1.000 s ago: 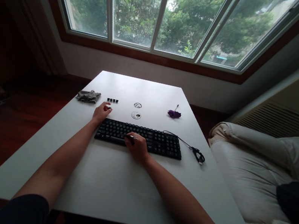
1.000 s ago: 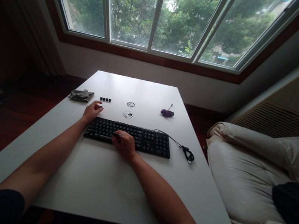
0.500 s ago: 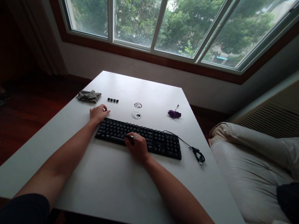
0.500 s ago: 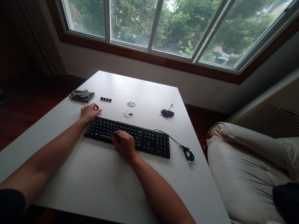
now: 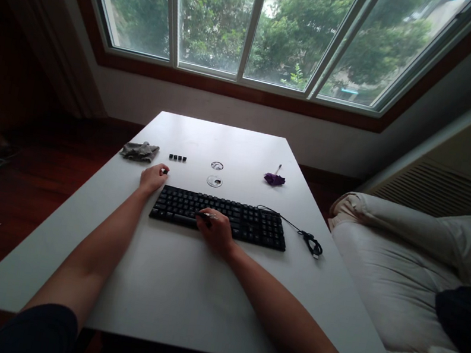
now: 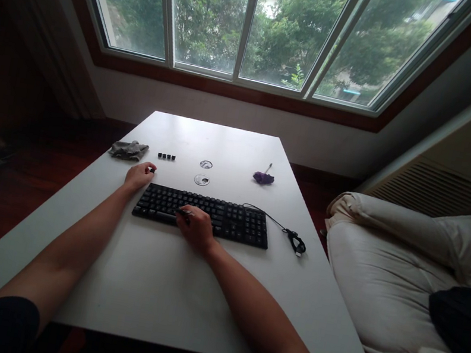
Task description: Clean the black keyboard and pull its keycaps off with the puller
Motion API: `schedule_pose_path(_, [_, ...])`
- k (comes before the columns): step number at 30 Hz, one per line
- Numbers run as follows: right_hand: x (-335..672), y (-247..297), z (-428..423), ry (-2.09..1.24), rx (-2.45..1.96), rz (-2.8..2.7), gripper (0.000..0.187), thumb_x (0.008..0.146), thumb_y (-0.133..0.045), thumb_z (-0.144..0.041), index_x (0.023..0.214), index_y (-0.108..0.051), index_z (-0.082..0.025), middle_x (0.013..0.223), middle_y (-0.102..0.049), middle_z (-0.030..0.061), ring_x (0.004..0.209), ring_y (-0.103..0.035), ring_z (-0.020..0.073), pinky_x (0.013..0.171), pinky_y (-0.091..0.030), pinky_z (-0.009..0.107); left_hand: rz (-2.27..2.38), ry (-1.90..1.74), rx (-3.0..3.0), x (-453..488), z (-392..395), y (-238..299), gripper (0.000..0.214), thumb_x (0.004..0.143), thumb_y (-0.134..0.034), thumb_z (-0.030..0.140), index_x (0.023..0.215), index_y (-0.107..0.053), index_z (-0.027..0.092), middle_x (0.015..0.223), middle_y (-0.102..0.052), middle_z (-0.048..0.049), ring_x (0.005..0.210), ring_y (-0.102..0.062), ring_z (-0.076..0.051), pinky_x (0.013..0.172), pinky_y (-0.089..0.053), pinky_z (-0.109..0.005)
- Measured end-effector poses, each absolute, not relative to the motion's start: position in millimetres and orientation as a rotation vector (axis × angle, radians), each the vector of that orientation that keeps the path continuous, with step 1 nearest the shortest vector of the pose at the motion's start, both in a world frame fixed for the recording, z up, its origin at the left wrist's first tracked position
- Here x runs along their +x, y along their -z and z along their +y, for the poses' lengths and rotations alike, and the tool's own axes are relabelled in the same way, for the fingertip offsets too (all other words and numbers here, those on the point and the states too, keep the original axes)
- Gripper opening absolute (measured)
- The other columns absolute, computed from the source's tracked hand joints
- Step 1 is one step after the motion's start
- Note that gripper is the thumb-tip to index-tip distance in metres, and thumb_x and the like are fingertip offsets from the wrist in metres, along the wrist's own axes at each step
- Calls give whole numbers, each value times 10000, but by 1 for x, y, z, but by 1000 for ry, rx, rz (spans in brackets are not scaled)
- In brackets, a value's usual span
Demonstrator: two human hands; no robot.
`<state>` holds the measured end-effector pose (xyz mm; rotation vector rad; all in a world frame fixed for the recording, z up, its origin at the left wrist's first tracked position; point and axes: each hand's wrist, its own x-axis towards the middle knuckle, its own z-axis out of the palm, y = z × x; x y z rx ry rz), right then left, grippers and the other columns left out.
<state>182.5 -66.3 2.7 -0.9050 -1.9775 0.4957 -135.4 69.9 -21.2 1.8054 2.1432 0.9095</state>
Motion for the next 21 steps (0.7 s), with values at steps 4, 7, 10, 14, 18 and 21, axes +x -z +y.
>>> schedule_pose_path(4, [182,-4,-66,-504,-898,-1973,102,925,-611,-273,922,-700,-221,868,-740,47,792,-681,189,731,-504,282,2162,-912,1782,-135,69,21,274,758,-651,268,1013,-748,275,805,-705,-29,774,-632,-240,789,-436,-342])
schedule_pose_path(7, [182,-3,-66,-510,-886,-1978,105,926,-610,-269,921,-701,-216,866,-739,46,790,-681,184,731,-500,275,2205,-870,1754,-132,68,17,344,776,-636,268,1109,-723,273,836,-712,-16,795,-641,-222,788,-442,-319])
schedule_pose_path(10, [183,-1,-65,-506,-885,-1974,101,921,-617,-265,926,-703,-213,874,-738,48,791,-680,183,732,-498,272,2243,-824,1746,-129,66,14,402,789,-624,250,1185,-690,272,855,-711,-5,823,-650,-203,792,-448,-291])
schedule_pose_path(14, [183,1,-64,-497,-882,-1980,101,923,-618,-270,935,-702,-216,874,-736,48,792,-677,187,733,-497,277,2285,-802,1774,-129,65,14,324,801,-620,246,1111,-715,263,892,-712,-20,833,-648,-206,781,-457,-292])
schedule_pose_path(18, [183,0,-64,-497,-877,-1979,102,925,-617,-274,935,-698,-213,861,-732,44,776,-671,183,726,-491,276,2272,-842,1818,-132,67,19,284,808,-620,251,1070,-729,262,913,-717,-28,825,-643,-211,779,-459,-304])
schedule_pose_path(21, [183,-1,-65,-500,-891,-1980,100,925,-617,-272,930,-698,-213,853,-729,41,771,-669,180,721,-487,271,2252,-882,1812,-133,71,23,263,806,-641,279,1052,-733,260,900,-718,-23,819,-640,-211,783,-462,-309])
